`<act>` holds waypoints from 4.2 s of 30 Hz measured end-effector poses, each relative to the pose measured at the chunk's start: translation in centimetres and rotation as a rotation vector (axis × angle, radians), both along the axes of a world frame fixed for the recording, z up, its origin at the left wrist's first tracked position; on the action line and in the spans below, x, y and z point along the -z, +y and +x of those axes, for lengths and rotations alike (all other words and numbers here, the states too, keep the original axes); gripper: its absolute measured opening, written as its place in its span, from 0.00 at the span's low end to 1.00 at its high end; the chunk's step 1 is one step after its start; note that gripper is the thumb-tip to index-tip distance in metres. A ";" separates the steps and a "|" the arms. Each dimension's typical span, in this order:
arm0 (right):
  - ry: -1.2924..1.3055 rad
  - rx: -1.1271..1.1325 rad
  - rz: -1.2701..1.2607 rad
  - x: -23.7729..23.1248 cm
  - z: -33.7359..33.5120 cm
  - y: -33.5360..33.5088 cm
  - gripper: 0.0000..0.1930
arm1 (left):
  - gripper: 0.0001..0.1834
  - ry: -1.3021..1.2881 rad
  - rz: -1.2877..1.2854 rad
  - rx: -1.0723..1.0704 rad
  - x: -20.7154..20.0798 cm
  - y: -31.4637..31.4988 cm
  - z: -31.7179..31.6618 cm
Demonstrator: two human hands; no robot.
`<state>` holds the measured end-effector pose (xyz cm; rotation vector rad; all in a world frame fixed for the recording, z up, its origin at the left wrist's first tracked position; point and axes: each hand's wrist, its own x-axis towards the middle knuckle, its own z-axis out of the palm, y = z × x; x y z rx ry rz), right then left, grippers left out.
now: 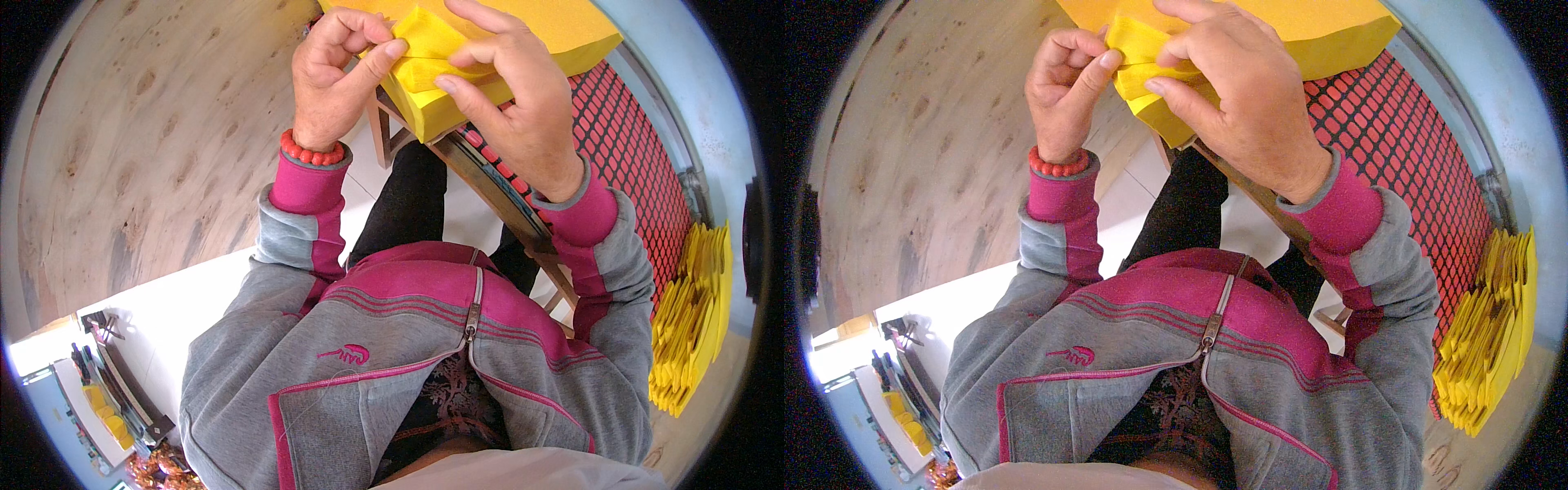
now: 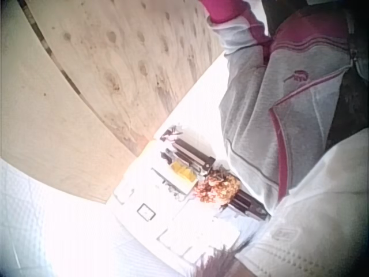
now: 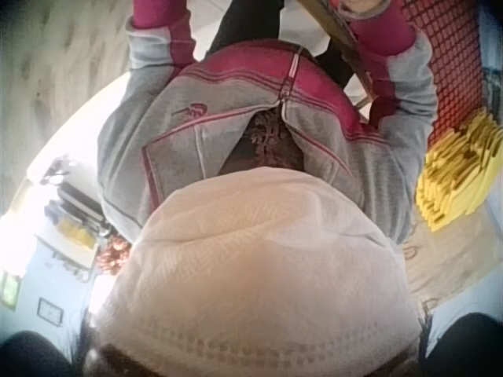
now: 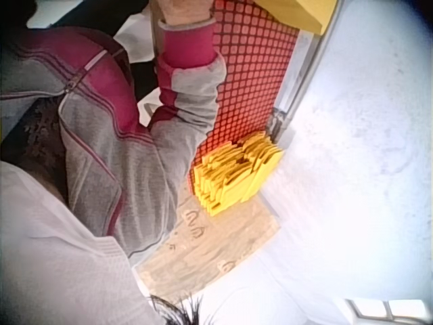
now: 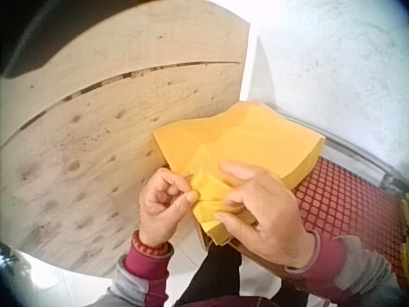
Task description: The person folds yellow paper sheets by hand on a patterned table. They repeatedly fold, smooth, and stack the sheets into a neat pile.
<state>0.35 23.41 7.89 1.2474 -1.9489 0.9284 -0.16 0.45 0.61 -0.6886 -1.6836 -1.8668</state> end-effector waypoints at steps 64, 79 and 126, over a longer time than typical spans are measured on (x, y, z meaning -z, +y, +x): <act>-0.204 -0.067 -0.026 0.5 -0.1 -0.2 0.07 | 0.05 0.219 -0.291 0.009 -2.3 0.3 0.4; -0.189 -0.099 -0.040 0.6 -0.2 -0.3 0.06 | 0.08 0.104 -0.309 0.025 -2.4 0.3 1.1; -0.185 -0.099 -0.044 0.6 -0.2 -0.3 0.08 | 0.10 0.074 -0.282 0.066 -2.8 0.0 1.3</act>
